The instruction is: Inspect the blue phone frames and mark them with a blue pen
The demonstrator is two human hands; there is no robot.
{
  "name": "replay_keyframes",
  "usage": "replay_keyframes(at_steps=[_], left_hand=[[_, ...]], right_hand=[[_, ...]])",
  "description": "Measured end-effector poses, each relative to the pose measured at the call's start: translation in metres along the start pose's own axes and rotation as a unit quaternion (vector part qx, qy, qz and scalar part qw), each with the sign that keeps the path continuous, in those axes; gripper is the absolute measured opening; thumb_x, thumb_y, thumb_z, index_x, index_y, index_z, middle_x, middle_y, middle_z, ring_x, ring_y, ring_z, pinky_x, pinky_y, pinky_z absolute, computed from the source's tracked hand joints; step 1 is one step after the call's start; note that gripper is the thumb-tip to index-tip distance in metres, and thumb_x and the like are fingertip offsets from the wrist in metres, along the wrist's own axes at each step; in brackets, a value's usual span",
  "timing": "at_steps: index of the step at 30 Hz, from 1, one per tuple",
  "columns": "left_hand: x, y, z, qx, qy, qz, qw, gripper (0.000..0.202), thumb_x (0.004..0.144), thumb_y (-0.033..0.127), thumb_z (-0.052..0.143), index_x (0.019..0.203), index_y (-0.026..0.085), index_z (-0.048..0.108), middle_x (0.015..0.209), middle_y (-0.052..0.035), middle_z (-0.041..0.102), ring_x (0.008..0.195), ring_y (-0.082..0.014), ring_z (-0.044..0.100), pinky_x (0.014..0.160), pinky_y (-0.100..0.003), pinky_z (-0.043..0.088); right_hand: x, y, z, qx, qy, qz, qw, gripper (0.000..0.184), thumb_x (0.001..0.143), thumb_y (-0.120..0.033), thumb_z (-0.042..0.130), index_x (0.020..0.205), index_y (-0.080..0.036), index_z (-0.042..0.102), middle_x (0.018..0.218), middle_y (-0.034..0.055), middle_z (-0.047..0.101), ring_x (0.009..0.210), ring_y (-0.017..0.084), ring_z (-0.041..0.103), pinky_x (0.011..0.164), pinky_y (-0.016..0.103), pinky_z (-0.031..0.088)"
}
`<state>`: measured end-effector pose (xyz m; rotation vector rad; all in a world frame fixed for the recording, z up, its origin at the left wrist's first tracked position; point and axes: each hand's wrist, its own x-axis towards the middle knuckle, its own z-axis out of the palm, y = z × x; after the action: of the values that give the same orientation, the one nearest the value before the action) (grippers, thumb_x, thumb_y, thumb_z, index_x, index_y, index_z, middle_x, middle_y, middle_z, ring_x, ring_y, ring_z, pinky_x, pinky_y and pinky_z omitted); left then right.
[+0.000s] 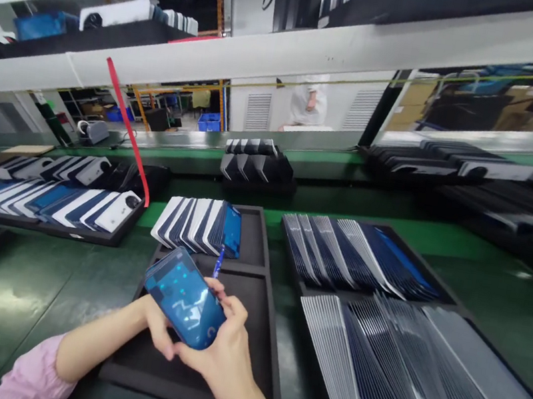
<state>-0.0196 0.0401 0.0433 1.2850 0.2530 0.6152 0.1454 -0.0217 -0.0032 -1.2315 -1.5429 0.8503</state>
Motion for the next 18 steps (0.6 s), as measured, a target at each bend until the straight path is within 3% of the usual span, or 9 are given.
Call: replay_keyframes(at_steps=[2,4,6,7,9,11,14,16,18], left_hand=[[0.002,-0.001,0.007,-0.016,0.035,0.004,0.999,0.082,0.045,0.032,0.095,0.114,0.025,0.051,0.123,-0.0084,0.056,0.114,-0.0277,0.059,0.101,-0.046,0.045],[0.003,-0.003,0.012,-0.051,0.081,0.003,0.995,0.063,0.057,0.038,0.089,0.104,0.023,0.049,0.111,-0.0061,0.056,0.106,-0.0226,0.06,0.095,-0.039,0.046],[0.003,-0.004,0.013,-0.077,0.096,-0.012,0.992,0.058,0.061,0.048,0.083,0.098,0.021,0.048,0.1,-0.0056,0.055,0.097,-0.0204,0.059,0.089,-0.034,0.046],[0.003,-0.005,0.012,-0.084,0.091,-0.019,0.992,0.057,0.061,0.052,0.081,0.095,0.02,0.049,0.096,-0.0055,0.055,0.094,-0.0201,0.058,0.085,-0.032,0.046],[0.002,-0.004,0.008,-0.085,0.063,-0.038,0.994,0.056,0.057,0.054,0.08,0.09,0.018,0.052,0.09,-0.0054,0.054,0.091,-0.02,0.056,0.081,-0.031,0.045],[0.0,-0.001,0.006,-0.071,0.018,-0.067,0.995,0.053,0.053,0.046,0.084,0.087,0.016,0.057,0.091,-0.0064,0.057,0.093,-0.0207,0.055,0.085,-0.032,0.044],[-0.006,0.005,0.008,-0.054,-0.044,-0.114,0.991,0.05,0.058,0.041,0.085,0.093,0.016,0.06,0.111,-0.01,0.058,0.111,-0.0244,0.054,0.098,-0.038,0.042],[-0.008,0.006,0.012,-0.066,-0.035,-0.123,0.99,0.05,0.064,0.046,0.082,0.098,0.018,0.058,0.126,-0.0118,0.053,0.127,-0.028,0.047,0.106,-0.043,0.038],[-0.007,0.004,0.014,-0.117,0.01,-0.115,0.986,0.051,0.065,0.049,0.082,0.096,0.018,0.056,0.13,-0.0136,0.053,0.131,-0.0308,0.046,0.107,-0.047,0.036]], right_hand=[[0.002,-0.003,-0.007,0.02,-0.029,-0.016,0.999,0.103,0.057,-0.051,0.09,0.128,-0.02,0.024,0.133,0.0266,0.054,0.125,0.04,0.058,0.101,0.054,0.049],[0.01,-0.013,-0.022,0.045,-0.084,-0.039,0.995,0.086,0.077,-0.06,0.074,0.134,-0.019,0.024,0.128,0.0221,0.059,0.122,0.035,0.06,0.099,0.05,0.051],[0.02,-0.026,-0.038,0.036,-0.132,-0.059,0.989,0.05,0.1,-0.049,0.041,0.14,-0.02,0.031,0.11,0.012,0.067,0.104,0.026,0.068,0.091,0.042,0.056],[0.025,-0.03,-0.044,0.0,-0.142,-0.072,0.987,0.041,0.103,-0.039,0.033,0.14,-0.022,0.038,0.102,0.0082,0.068,0.095,0.023,0.069,0.088,0.039,0.056],[0.033,-0.035,-0.05,-0.096,-0.13,-0.106,0.981,0.043,0.099,-0.022,0.028,0.134,-0.025,0.052,0.094,0.0061,0.068,0.09,0.022,0.068,0.086,0.038,0.055],[0.037,-0.032,-0.051,-0.169,-0.093,-0.118,0.974,0.044,0.092,-0.016,0.033,0.124,-0.025,0.062,0.089,0.0065,0.069,0.084,0.023,0.068,0.079,0.037,0.056],[0.039,-0.022,-0.051,-0.204,-0.03,-0.077,0.975,0.027,0.092,-0.023,0.044,0.108,-0.022,0.065,0.082,0.0073,0.072,0.071,0.024,0.069,0.065,0.034,0.054],[0.041,-0.019,-0.058,-0.203,0.06,-0.051,0.976,0.018,0.092,-0.036,0.052,0.093,-0.021,0.062,0.087,0.0095,0.073,0.075,0.026,0.07,0.067,0.035,0.054],[0.042,-0.022,-0.066,-0.163,0.193,-0.039,0.967,0.026,0.092,-0.047,0.055,0.083,-0.022,0.054,0.092,0.011,0.074,0.083,0.027,0.07,0.073,0.037,0.052]])
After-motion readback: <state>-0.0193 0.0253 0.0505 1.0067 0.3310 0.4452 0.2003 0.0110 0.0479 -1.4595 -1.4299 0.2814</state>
